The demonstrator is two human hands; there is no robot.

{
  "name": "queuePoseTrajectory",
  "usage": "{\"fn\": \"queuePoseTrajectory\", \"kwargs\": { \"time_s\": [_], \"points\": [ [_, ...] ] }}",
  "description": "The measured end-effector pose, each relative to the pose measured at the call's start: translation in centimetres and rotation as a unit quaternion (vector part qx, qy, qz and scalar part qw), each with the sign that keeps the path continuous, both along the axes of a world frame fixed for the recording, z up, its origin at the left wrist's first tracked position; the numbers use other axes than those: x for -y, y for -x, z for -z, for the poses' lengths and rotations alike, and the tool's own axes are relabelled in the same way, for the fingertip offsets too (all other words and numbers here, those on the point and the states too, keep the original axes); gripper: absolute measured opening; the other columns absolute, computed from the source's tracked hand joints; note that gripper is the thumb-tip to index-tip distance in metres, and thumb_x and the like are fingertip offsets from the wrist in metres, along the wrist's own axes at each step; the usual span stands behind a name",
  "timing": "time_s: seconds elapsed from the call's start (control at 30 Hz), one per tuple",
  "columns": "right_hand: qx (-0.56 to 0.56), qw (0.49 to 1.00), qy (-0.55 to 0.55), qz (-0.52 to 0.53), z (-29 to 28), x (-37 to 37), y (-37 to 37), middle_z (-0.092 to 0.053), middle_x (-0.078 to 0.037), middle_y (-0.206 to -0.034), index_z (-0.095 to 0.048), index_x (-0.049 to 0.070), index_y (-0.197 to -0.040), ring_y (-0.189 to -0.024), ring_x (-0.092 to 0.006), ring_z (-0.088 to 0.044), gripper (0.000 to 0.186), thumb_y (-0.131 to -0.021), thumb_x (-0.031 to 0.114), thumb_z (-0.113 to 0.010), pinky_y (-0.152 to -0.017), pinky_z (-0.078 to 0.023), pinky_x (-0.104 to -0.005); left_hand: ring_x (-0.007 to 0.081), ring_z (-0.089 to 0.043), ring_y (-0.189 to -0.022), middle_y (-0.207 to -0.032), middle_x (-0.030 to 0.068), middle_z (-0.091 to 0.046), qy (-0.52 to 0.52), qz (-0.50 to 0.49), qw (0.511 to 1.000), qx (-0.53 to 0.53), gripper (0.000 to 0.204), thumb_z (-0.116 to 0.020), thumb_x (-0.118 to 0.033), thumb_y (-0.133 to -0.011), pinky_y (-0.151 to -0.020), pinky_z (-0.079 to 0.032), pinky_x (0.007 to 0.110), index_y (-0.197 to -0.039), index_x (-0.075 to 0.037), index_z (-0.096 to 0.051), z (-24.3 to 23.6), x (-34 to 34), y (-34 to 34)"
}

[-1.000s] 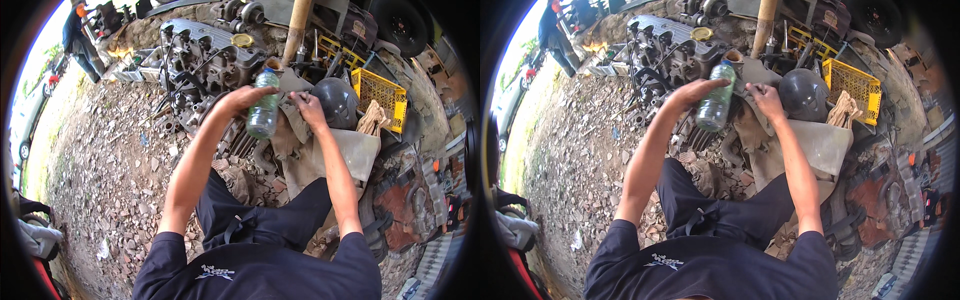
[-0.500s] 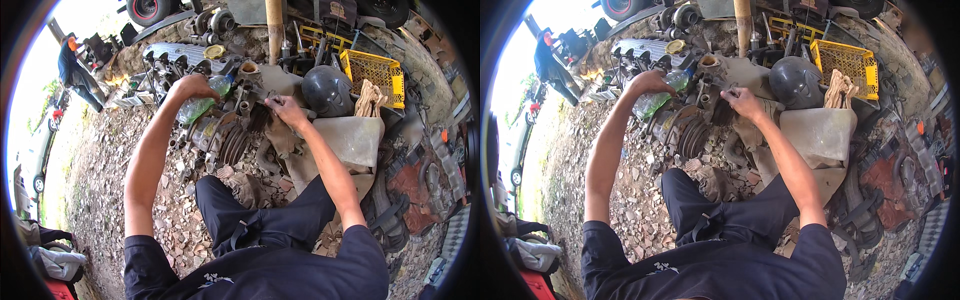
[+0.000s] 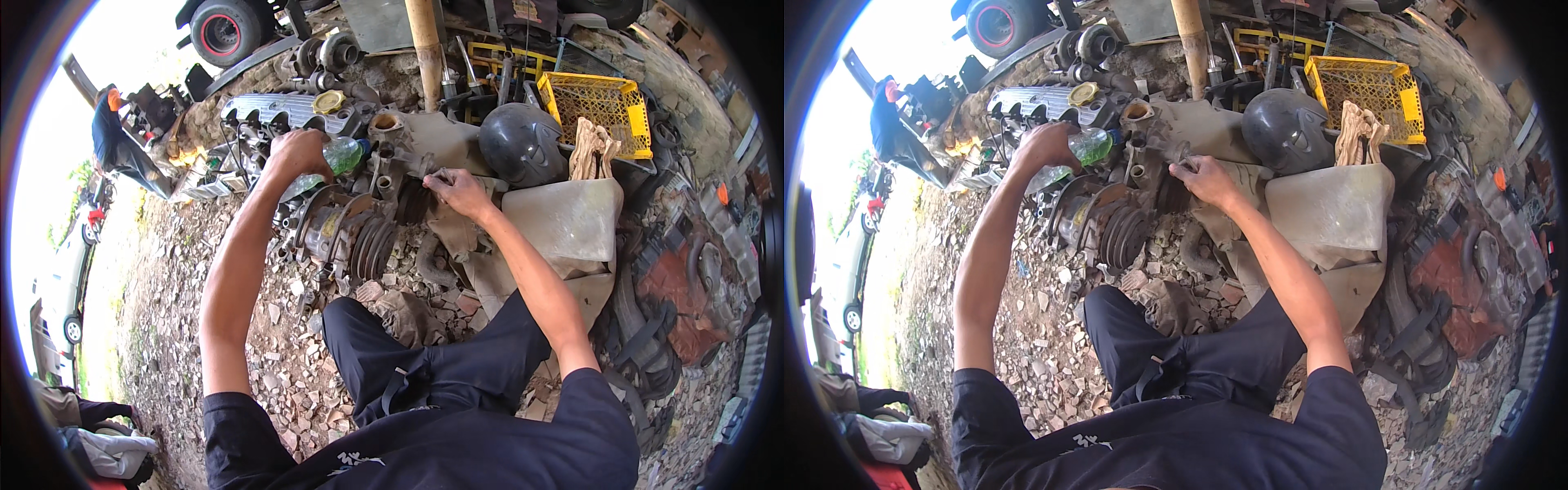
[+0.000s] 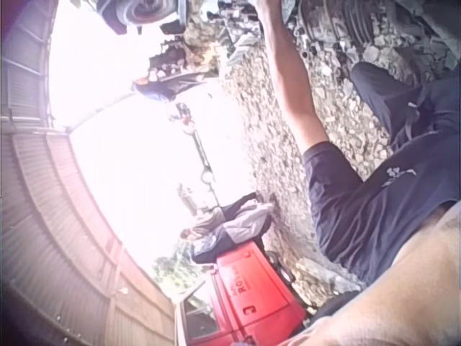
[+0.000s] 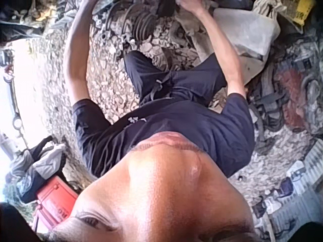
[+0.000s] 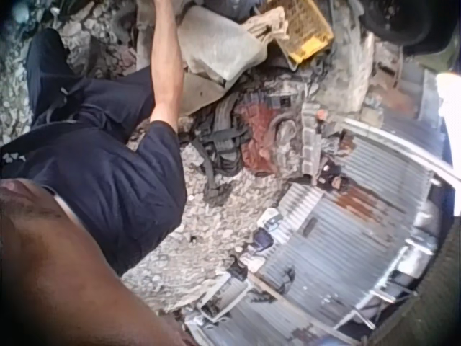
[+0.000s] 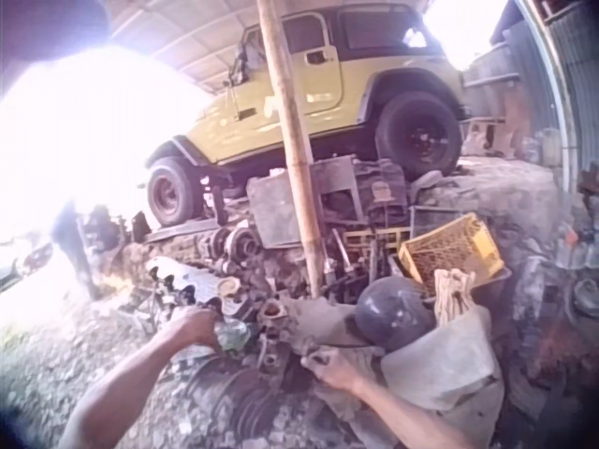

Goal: The person pours liquid from a plastic bottle onto an engine block and uses a metal tool to clean the surfaces and cylinder head bolt holes.

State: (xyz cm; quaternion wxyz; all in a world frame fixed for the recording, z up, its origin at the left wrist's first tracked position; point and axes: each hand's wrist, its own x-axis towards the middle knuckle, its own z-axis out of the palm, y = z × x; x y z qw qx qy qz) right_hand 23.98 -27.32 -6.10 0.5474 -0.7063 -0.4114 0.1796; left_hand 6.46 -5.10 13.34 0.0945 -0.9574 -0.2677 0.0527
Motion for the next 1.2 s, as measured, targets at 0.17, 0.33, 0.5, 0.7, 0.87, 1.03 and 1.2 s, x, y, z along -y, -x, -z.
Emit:
{"fn": "queuePoseTrajectory", "kwargs": {
  "time_s": [0.17, 0.33, 0.5, 0.7, 0.87, 1.03, 1.2],
  "points": [
    [0.027, 1.0, -0.016, -0.001, -0.1, 0.0, 0.8, -0.058, -0.005, -0.063, -0.068, -0.001, -0.083, -0.062, -0.0142, -0.054, 0.046, -0.095, 0.044, -0.067, -0.065, -0.046, -0.0349, 0.0321, -0.067, -0.113, -0.121, 0.0138, -0.071, -0.024, 0.025, 0.999, 0.009, 0.085, -0.091, -0.031, -0.053, -0.097, -0.053, 0.043, -0.133, -0.016, -0.065, 0.7, -0.9, 0.8],
    [0.032, 0.999, -0.016, -0.016, 0.2, -0.3, 1.1, -0.057, -0.004, -0.06, -0.07, -0.001, -0.086, -0.059, -0.0144, -0.054, 0.043, -0.097, 0.041, -0.066, -0.064, -0.047, -0.0353, 0.0327, -0.068, -0.111, -0.118, 0.0148, -0.072, -0.022, 0.053, 0.998, 0.005, 0.084, -0.092, -0.032, -0.053, -0.097, -0.052, 0.044, -0.132, -0.014, -0.067, 0.7, 0.1, 1.5],
    [-0.019, 1.0, -0.022, 0.001, 0.6, -0.8, 1.0, -0.061, -0.005, -0.062, -0.072, 0.0, -0.091, -0.061, -0.0147, -0.059, 0.055, -0.101, 0.052, -0.054, -0.065, -0.048, -0.0354, 0.0335, -0.067, -0.111, -0.118, 0.0159, -0.072, -0.002, 0.068, 0.997, 0.044, 0.086, -0.091, -0.036, -0.052, -0.098, -0.051, 0.043, -0.132, -0.015, -0.066, 1.2, 0.0, 1.6],
    [0.006, 0.992, -0.026, 0.122, -1.0, -0.3, 1.4, -0.064, -0.013, -0.069, -0.076, 0.006, -0.094, -0.078, -0.0298, -0.067, 0.074, -0.102, 0.066, -0.033, -0.082, -0.049, -0.0418, 0.0337, -0.065, -0.115, -0.123, 0.0169, -0.07, -0.003, 0.072, 0.99, 0.121, 0.085, -0.087, -0.038, -0.057, -0.1, -0.05, 0.044, -0.136, -0.016, -0.063, 2.6, -2.3, 3.6],
    [0.044, 0.985, 0.026, 0.166, -2.6, 0.5, 0.5, -0.067, -0.016, -0.074, -0.078, 0.008, -0.086, -0.081, -0.033, -0.069, 0.085, -0.1, 0.073, -0.025, -0.083, -0.051, -0.0418, 0.0338, -0.064, -0.117, -0.125, 0.0179, -0.068, 0.014, 0.063, 0.98, 0.187, 0.089, -0.086, -0.045, -0.061, -0.1, -0.05, 0.044, -0.141, -0.017, -0.059, 3.1, -2.8, 4.8],
    [-0.091, 0.983, -0.109, 0.116, -2.7, 0.2, -0.5, -0.07, -0.005, -0.075, -0.075, -0.001, -0.092, -0.06, -0.0086, -0.061, 0.071, -0.099, 0.065, -0.048, -0.054, -0.047, -0.0233, 0.0337, -0.058, -0.128, -0.136, 0.0249, -0.061, 0.169, 0.007, 0.937, 0.306, 0.109, -0.086, -0.061, -0.065, -0.109, -0.045, 0.044, -0.149, -0.003, -0.047, 3.4, -1.3, 5.2],
    [-0.092, 0.968, -0.219, 0.082, -4.4, -1.0, 0.7, -0.073, -0.006, -0.081, -0.074, -0.002, -0.104, -0.068, -0.0082, -0.066, 0.04, -0.097, 0.037, -0.071, -0.06, -0.051, -0.0237, 0.0346, -0.065, -0.118, -0.134, 0.0291, -0.059, 0.379, 0.024, 0.816, 0.436, 0.112, -0.081, -0.061, -0.075, -0.108, -0.049, 0.047, -0.153, 0.003, -0.032, 7.7, 2.1, 5.0]
  ]
}}
